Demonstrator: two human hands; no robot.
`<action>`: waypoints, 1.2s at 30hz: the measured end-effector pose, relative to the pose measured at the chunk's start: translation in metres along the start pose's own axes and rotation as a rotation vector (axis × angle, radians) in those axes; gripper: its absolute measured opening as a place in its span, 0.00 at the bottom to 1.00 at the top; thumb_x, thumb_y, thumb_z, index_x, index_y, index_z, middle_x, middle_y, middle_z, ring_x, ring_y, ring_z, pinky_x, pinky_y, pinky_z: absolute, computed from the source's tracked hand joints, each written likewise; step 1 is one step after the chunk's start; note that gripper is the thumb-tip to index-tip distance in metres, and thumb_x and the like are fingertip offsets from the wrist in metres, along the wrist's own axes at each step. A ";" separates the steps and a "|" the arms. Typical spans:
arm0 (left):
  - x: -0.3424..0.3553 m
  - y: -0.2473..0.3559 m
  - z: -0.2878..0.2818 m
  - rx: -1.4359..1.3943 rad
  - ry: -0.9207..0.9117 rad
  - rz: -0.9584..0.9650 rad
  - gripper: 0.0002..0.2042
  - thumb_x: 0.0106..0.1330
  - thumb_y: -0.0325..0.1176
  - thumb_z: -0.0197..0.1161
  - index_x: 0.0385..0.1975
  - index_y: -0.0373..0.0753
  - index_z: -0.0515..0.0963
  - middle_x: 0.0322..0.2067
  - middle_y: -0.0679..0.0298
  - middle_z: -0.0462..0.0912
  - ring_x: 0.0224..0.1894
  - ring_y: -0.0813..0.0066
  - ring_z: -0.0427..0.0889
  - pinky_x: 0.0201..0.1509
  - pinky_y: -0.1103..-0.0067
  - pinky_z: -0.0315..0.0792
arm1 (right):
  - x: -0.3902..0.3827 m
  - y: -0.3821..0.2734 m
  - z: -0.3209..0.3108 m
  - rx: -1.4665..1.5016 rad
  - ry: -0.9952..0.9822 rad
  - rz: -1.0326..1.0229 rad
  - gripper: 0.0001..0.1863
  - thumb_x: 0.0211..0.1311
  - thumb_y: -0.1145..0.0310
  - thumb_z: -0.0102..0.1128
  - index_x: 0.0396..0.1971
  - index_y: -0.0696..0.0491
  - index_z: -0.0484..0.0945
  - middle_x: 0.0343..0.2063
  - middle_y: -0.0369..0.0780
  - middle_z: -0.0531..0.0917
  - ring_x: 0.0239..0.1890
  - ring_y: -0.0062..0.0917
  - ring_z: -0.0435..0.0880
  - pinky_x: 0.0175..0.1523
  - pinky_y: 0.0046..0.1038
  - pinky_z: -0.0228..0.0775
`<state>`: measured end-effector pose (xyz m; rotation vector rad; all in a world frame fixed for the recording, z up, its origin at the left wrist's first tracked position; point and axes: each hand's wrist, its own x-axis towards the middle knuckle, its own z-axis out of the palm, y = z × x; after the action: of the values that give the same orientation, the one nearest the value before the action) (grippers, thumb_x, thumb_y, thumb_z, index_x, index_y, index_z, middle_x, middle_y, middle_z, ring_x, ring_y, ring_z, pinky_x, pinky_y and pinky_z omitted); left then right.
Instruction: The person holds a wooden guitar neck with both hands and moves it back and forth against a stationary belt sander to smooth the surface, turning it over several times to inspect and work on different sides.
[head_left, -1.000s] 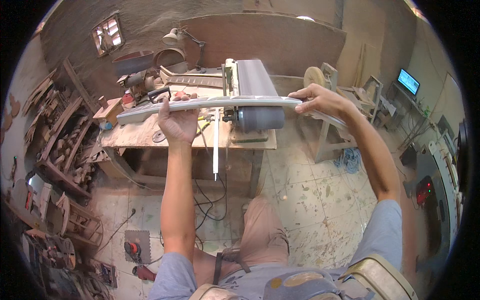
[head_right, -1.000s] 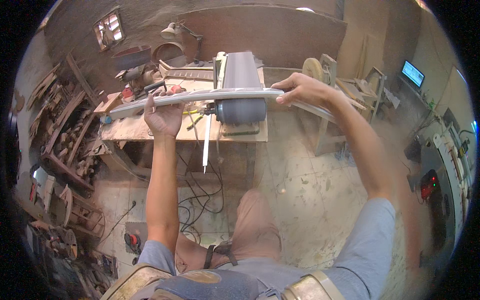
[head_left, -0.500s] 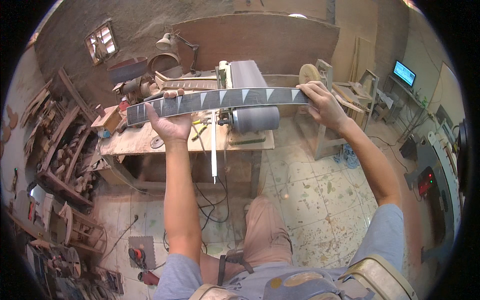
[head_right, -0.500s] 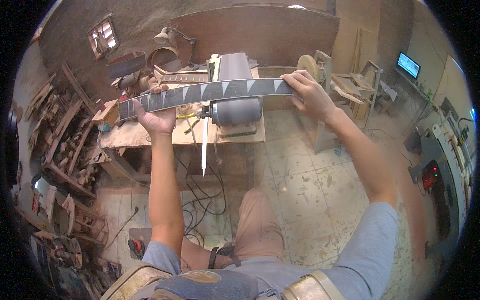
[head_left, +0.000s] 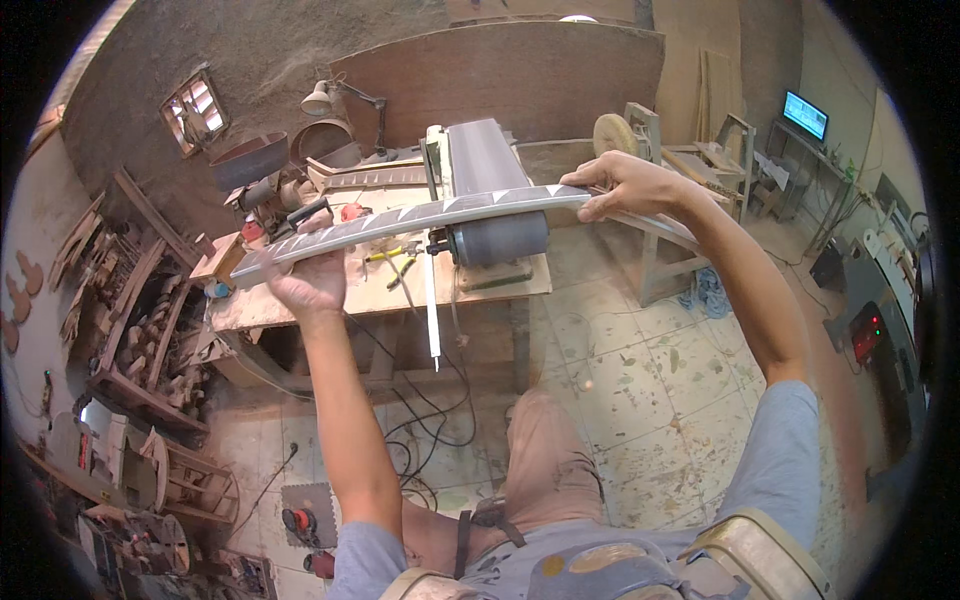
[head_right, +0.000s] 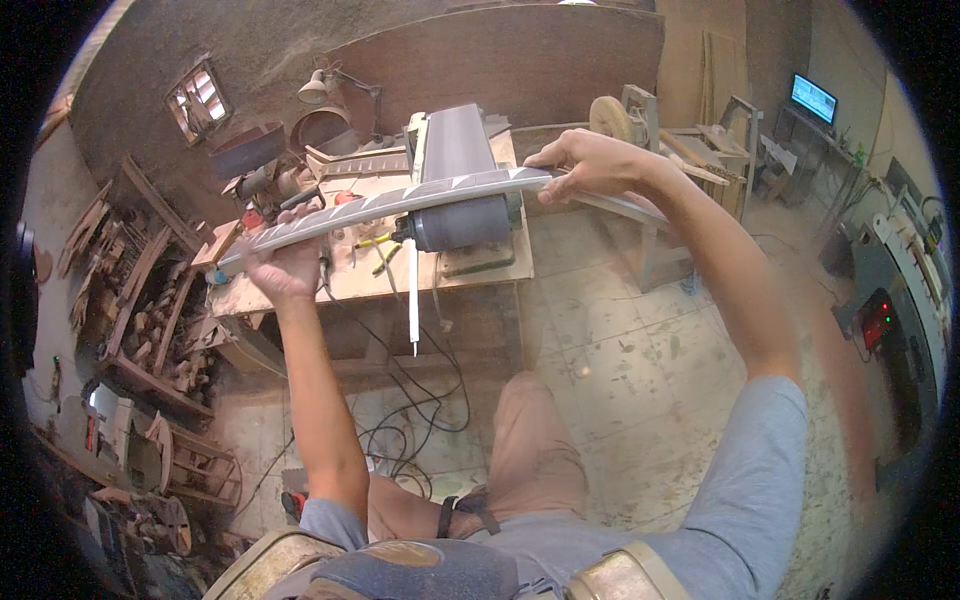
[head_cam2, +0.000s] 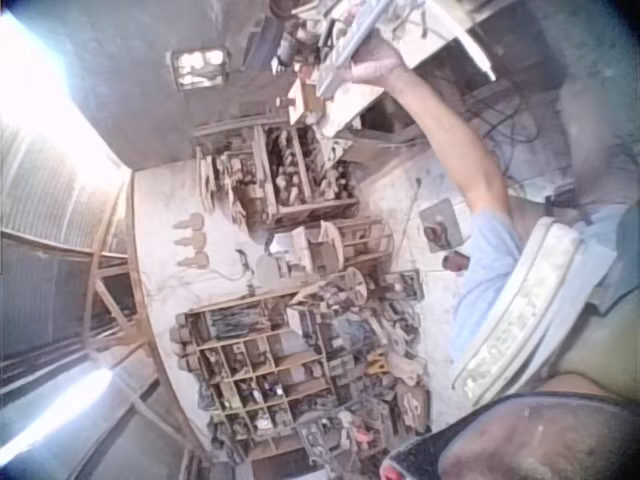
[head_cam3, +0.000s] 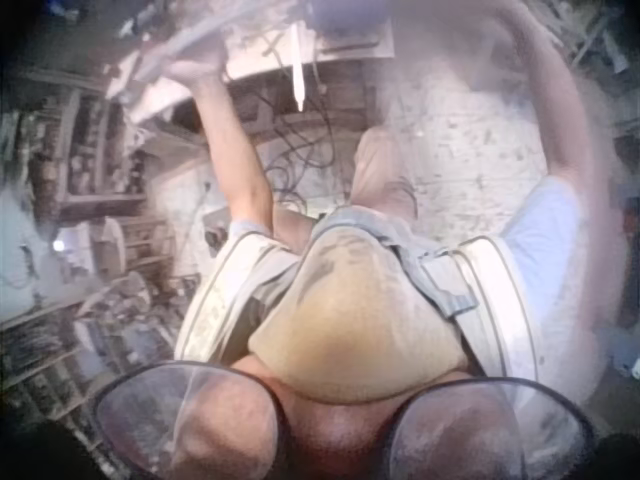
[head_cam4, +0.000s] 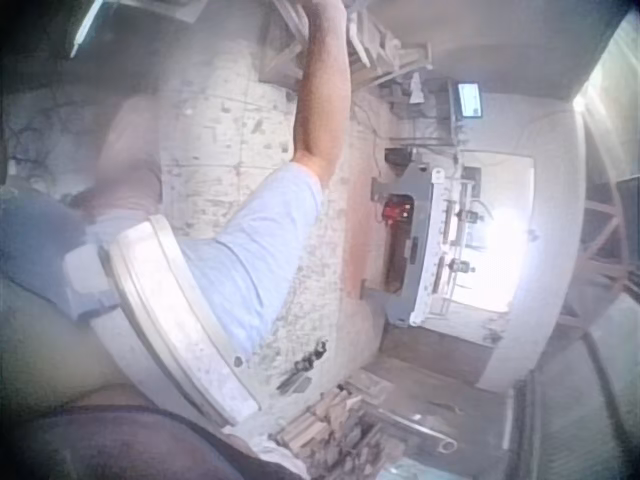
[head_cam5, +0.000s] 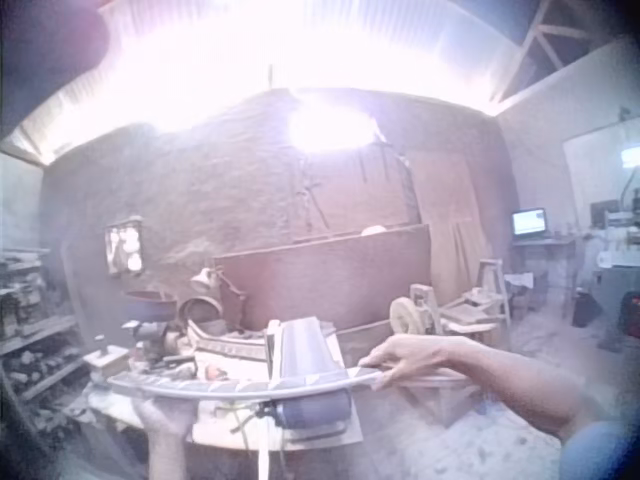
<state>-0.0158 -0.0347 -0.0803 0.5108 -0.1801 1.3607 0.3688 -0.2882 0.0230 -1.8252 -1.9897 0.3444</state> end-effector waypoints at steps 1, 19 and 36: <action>0.001 0.012 -0.001 0.025 0.075 0.050 0.36 0.67 0.60 0.61 0.54 0.27 0.68 0.48 0.42 0.77 0.56 0.40 0.78 0.65 0.44 0.70 | 0.006 0.002 0.003 0.007 -0.017 -0.026 0.35 0.54 0.62 0.71 0.62 0.61 0.77 0.55 0.51 0.84 0.57 0.40 0.82 0.68 0.38 0.69; 0.078 0.087 -0.049 0.065 0.041 0.059 0.15 0.67 0.39 0.67 0.46 0.37 0.78 0.49 0.55 0.85 0.56 0.52 0.82 0.64 0.48 0.74 | 0.015 0.021 0.067 -0.697 0.801 -0.528 0.31 0.47 0.82 0.69 0.57 0.59 0.78 0.49 0.41 0.82 0.56 0.38 0.78 0.63 0.38 0.77; 0.079 0.118 -0.042 1.279 0.310 -0.188 0.16 0.62 0.40 0.70 0.47 0.42 0.84 0.42 0.63 0.87 0.38 0.71 0.87 0.39 0.71 0.83 | -0.002 0.013 -0.001 0.076 0.031 0.039 0.38 0.46 0.61 0.75 0.60 0.59 0.80 0.49 0.48 0.88 0.48 0.35 0.85 0.61 0.34 0.72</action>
<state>-0.1192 0.0683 -0.0557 1.3052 1.0370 1.2176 0.3811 -0.2889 0.0179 -1.8131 -1.8961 0.3962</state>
